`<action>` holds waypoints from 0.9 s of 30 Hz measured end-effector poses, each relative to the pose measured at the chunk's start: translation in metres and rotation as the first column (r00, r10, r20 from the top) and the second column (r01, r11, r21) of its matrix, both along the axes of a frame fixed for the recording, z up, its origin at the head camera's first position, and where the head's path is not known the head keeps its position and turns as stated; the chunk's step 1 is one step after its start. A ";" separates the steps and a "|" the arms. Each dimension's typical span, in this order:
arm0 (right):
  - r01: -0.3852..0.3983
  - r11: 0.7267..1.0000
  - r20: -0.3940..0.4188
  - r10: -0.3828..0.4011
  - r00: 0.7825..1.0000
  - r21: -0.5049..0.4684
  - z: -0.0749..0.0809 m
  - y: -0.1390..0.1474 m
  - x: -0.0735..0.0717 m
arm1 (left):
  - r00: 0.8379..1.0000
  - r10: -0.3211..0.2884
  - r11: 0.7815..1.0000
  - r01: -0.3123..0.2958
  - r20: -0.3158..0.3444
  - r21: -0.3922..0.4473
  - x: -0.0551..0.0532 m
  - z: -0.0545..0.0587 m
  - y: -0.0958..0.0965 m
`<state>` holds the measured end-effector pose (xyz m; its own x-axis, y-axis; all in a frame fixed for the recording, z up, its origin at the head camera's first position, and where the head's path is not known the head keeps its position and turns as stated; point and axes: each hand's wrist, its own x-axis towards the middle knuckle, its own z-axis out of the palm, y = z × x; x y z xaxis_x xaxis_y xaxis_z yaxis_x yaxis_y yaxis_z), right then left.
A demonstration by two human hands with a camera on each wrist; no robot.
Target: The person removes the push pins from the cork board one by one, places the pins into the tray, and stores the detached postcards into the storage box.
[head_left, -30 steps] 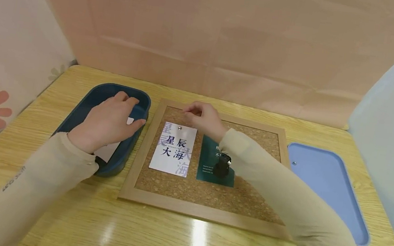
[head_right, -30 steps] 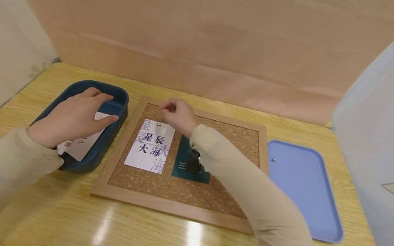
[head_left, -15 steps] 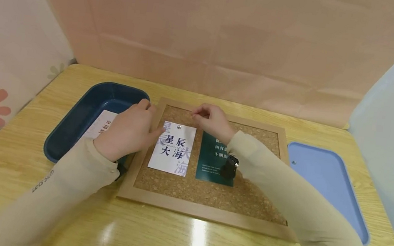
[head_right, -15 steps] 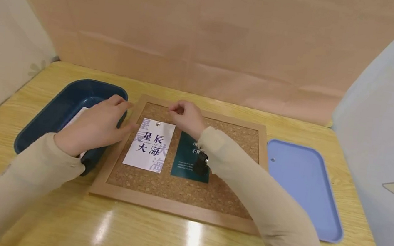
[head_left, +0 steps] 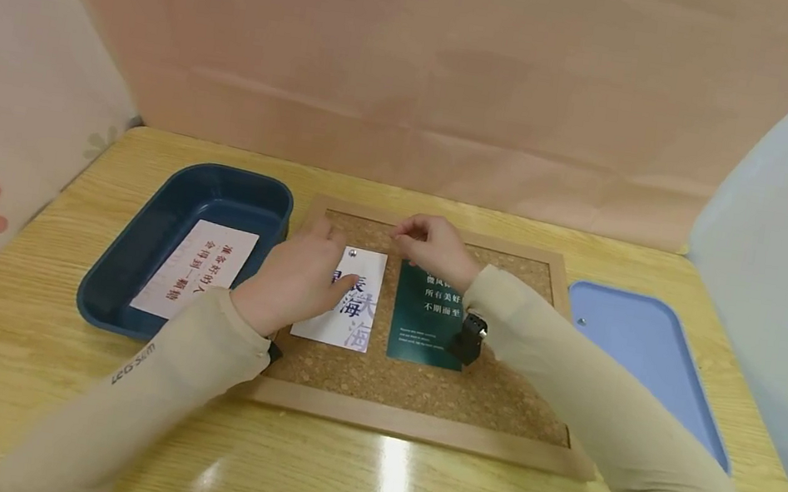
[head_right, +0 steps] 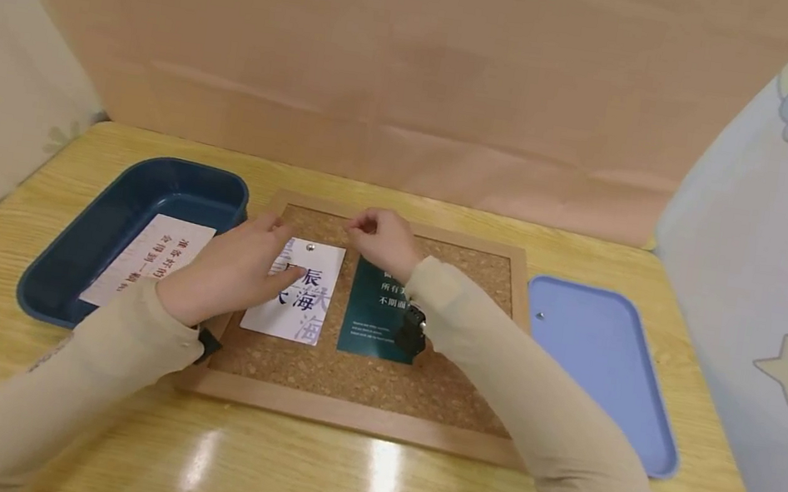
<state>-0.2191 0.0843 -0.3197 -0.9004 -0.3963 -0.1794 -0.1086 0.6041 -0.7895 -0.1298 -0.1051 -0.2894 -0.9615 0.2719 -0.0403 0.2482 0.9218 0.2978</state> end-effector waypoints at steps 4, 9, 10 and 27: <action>0.000 1.000 0.010 0.000 1.000 0.017 -0.001 0.004 -0.002 | 1.000 -0.028 1.000 0.028 -0.008 0.009 -0.002 -0.003 0.005; 0.003 0.998 0.019 -0.004 1.000 0.060 0.002 0.009 0.000 | 0.998 -0.065 0.998 0.065 -0.017 0.020 -0.004 -0.005 0.013; 0.001 0.998 0.018 -0.002 1.000 0.067 0.002 0.010 0.000 | 0.998 -0.069 0.997 0.069 -0.016 0.020 -0.004 -0.005 0.014; -0.005 0.984 0.009 0.003 1.000 0.177 -0.003 0.024 -0.002 | 0.978 -0.178 0.984 0.180 0.108 -0.009 -0.010 -0.021 0.033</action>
